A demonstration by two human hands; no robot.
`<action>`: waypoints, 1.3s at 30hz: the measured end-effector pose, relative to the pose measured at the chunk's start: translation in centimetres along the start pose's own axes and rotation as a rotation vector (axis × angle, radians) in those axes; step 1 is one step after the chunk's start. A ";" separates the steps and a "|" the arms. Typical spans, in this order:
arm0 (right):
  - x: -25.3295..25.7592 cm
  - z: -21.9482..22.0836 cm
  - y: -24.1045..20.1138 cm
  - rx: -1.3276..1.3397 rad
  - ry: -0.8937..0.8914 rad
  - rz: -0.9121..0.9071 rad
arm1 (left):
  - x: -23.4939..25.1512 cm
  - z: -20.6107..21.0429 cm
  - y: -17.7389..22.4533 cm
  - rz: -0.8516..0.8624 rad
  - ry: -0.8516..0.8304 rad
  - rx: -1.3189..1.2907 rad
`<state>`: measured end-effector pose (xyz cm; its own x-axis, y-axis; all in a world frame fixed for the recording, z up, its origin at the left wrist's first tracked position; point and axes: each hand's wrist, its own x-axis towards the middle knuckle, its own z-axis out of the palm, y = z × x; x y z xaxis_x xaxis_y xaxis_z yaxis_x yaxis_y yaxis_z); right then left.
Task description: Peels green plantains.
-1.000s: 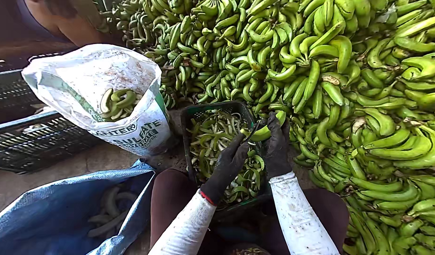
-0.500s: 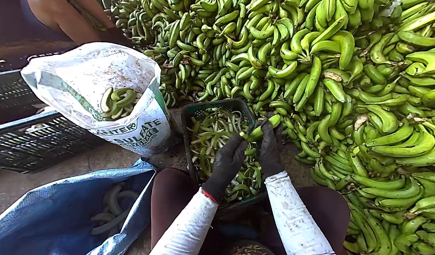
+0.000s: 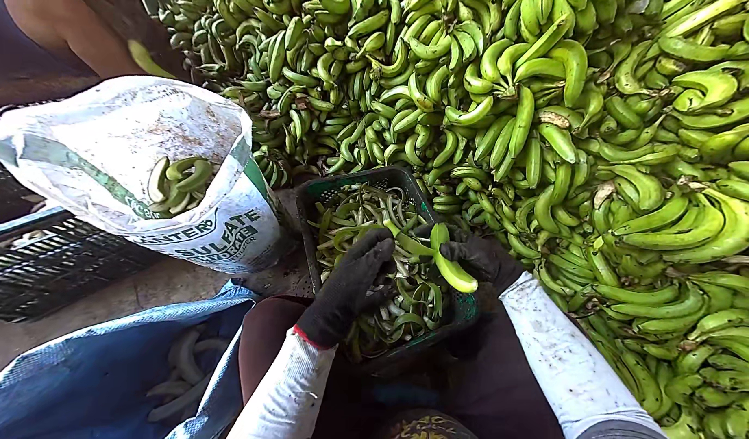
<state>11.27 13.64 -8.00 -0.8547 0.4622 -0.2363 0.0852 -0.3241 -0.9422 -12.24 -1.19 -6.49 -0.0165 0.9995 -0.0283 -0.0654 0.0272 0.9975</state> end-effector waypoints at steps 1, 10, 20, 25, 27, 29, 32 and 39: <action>-0.4 -1.0 -0.1 -0.075 -0.009 0.050 | -0.2 -0.1 0.6 0.030 0.013 -0.002; -0.6 -4.9 1.5 -0.175 0.466 -0.105 | 0.2 -0.4 4.1 0.235 0.030 -0.242; 2.9 4.6 -1.0 0.154 0.884 -0.464 | 1.0 3.2 -1.9 0.022 0.145 0.409; 3.8 6.2 -2.0 0.191 0.914 -0.608 | -0.4 6.6 -3.1 0.267 0.121 0.273; 3.4 6.4 -2.3 0.181 0.916 -0.636 | -0.6 6.7 -3.0 0.280 0.117 0.272; 3.1 6.6 -2.5 0.204 0.908 -0.656 | -0.6 6.6 -2.9 0.282 0.106 0.278; 2.9 6.9 -3.0 0.185 0.942 -0.642 | -0.8 6.8 -2.8 0.250 0.100 0.279; 3.1 7.9 -2.7 0.266 0.906 -0.603 | -0.3 6.6 -3.9 0.255 0.087 0.307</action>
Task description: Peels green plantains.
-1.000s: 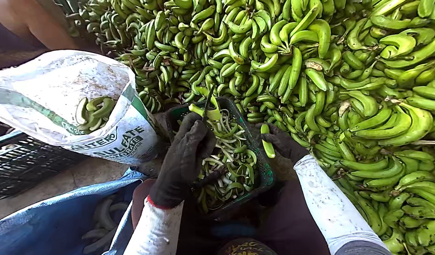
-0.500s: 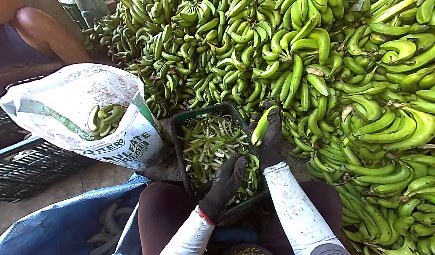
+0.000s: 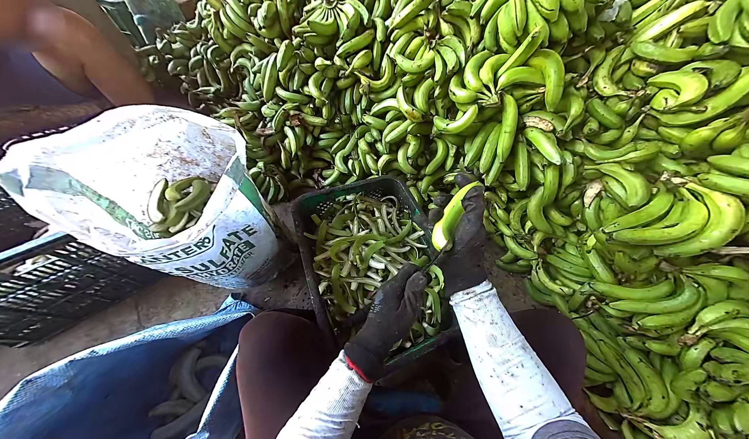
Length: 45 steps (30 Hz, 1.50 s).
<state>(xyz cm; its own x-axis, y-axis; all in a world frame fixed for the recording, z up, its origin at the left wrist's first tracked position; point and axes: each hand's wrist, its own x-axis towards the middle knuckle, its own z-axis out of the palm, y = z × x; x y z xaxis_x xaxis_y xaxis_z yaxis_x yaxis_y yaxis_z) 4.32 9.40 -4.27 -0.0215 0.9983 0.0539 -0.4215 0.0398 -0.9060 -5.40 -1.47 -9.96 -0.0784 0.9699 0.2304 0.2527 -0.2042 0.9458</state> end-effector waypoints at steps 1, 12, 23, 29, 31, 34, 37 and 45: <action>-0.4 0.2 0.1 0.013 -0.009 0.039 | 0.2 0.0 -0.4 0.003 0.006 0.026; -0.7 -1.4 2.6 0.067 -0.181 0.049 | 0.6 -0.3 -2.1 -0.024 0.047 0.214; -2.5 -1.5 4.1 0.189 -0.192 0.251 | 1.7 -1.3 -3.9 -0.029 0.010 0.470; -3.5 -2.5 5.1 0.157 -0.205 0.315 | 1.8 -2.5 -3.4 -0.176 -0.116 0.610; -3.3 -3.4 4.9 0.157 -0.316 0.307 | 2.0 -3.5 -2.1 -0.209 -0.175 0.732; -3.7 -4.2 4.2 0.052 -0.439 0.427 | 2.3 -5.2 -1.7 -0.038 -0.154 0.903; -4.1 -3.5 3.2 -0.043 -0.543 0.823 | 3.1 -7.3 -0.9 0.066 -0.233 0.967; -4.8 5.8 0.8 -0.570 -0.995 0.883 | 3.6 -14.8 -1.5 -0.713 0.062 0.672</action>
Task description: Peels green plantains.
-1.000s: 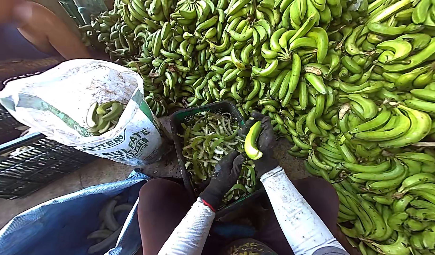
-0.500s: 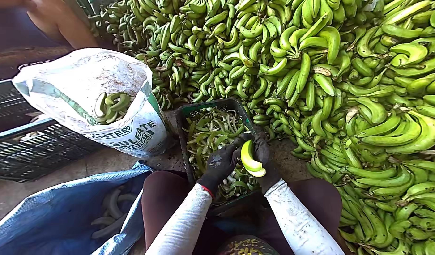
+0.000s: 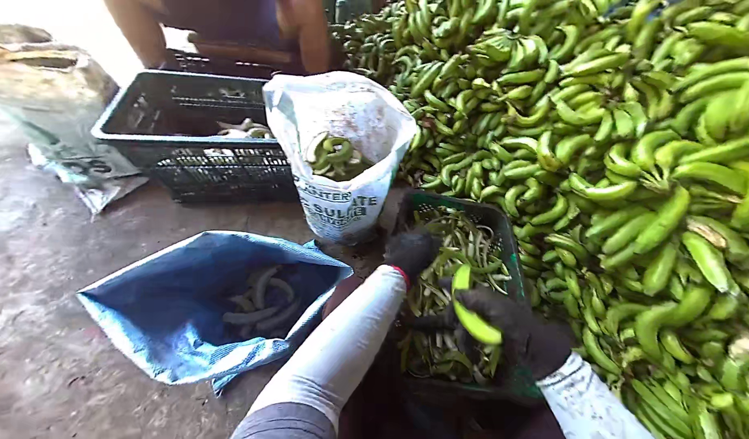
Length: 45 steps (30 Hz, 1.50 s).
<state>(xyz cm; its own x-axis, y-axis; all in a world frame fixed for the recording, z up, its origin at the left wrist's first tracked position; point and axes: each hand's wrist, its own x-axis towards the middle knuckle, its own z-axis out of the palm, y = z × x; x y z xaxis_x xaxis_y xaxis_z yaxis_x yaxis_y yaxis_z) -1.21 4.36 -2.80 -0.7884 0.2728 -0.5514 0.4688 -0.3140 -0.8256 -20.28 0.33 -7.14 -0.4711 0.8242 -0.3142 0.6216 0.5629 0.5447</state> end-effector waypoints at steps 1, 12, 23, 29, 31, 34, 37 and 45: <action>1.4 0.2 -2.3 -0.043 0.039 -0.079 | -0.5 0.1 -0.1 0.034 -0.065 0.002; 12.1 4.8 -22.2 -0.437 0.499 -0.623 | -0.8 1.1 1.6 0.102 -0.349 0.099; 1.9 -10.4 -3.4 -0.604 0.844 -0.212 | -0.5 2.0 1.0 0.116 -0.270 0.039; -0.4 -14.8 7.4 -1.353 0.918 0.123 | -0.2 2.5 2.3 0.153 -0.147 -0.016; 0.4 -13.3 9.3 -1.457 0.792 0.262 | -0.2 2.8 2.9 0.174 -0.140 -0.011; 3.1 -12.7 11.0 -1.501 0.642 0.344 | -0.2 3.5 3.8 0.185 -0.168 0.014; 6.7 -14.2 12.4 -1.506 0.533 0.362 | 0.2 4.5 3.7 0.230 -0.125 0.032; 7.9 -16.9 11.8 -1.376 0.427 0.342 | 0.3 4.4 4.0 0.225 -0.119 -0.070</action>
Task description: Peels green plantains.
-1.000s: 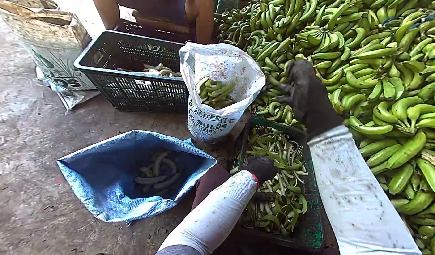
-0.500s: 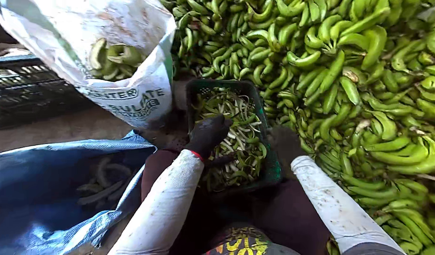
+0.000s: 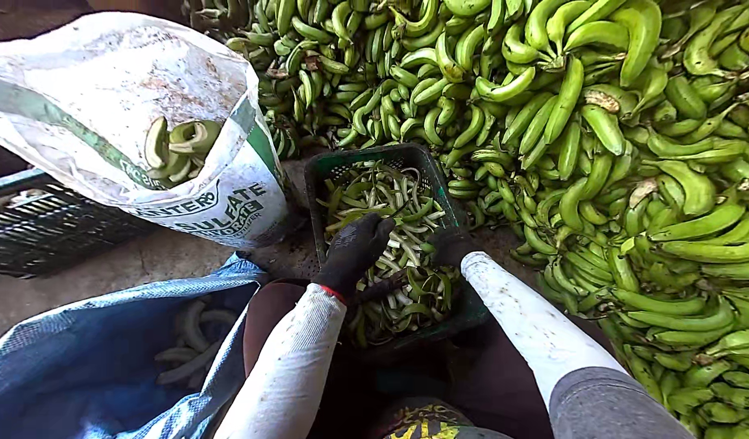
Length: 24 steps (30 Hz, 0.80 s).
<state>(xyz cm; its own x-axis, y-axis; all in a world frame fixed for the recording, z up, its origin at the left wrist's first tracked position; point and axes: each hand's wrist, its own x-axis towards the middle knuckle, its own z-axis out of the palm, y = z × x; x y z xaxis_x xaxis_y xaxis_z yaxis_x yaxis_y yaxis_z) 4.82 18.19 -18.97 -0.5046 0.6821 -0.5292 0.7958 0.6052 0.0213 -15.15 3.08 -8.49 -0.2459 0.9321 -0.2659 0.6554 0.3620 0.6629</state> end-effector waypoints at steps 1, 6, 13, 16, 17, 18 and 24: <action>-0.4 -0.4 0.7 0.087 0.037 -0.024 | 0.0 0.3 -0.4 0.027 0.032 -0.045; -8.2 -5.9 3.5 0.988 0.212 -0.121 | -1.1 1.0 -0.4 0.118 0.104 -0.490; -10.6 -6.2 0.3 1.789 0.545 -0.276 | -3.8 4.4 2.4 0.385 0.157 -0.802; -9.2 -5.6 -1.0 1.116 0.730 -0.103 | -4.1 5.1 1.4 0.354 0.177 -0.800; -8.9 -5.4 -1.1 0.885 0.771 -0.083 | -4.2 4.9 1.1 0.323 0.178 -0.790; -8.8 -5.3 -1.2 0.756 0.773 -0.056 | -4.2 4.6 1.0 0.303 0.170 -0.795; -8.4 -4.9 -1.0 1.428 0.643 0.045 | -5.0 4.1 1.9 0.295 -0.128 -0.700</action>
<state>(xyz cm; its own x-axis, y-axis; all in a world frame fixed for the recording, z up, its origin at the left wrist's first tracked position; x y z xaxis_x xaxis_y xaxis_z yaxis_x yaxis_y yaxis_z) 6.62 13.87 -10.36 -0.2293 0.9676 -0.1053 0.2724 -0.0401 -0.9614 -9.69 -0.97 -8.74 -0.0188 0.9980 -0.0601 0.0663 0.0612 0.9959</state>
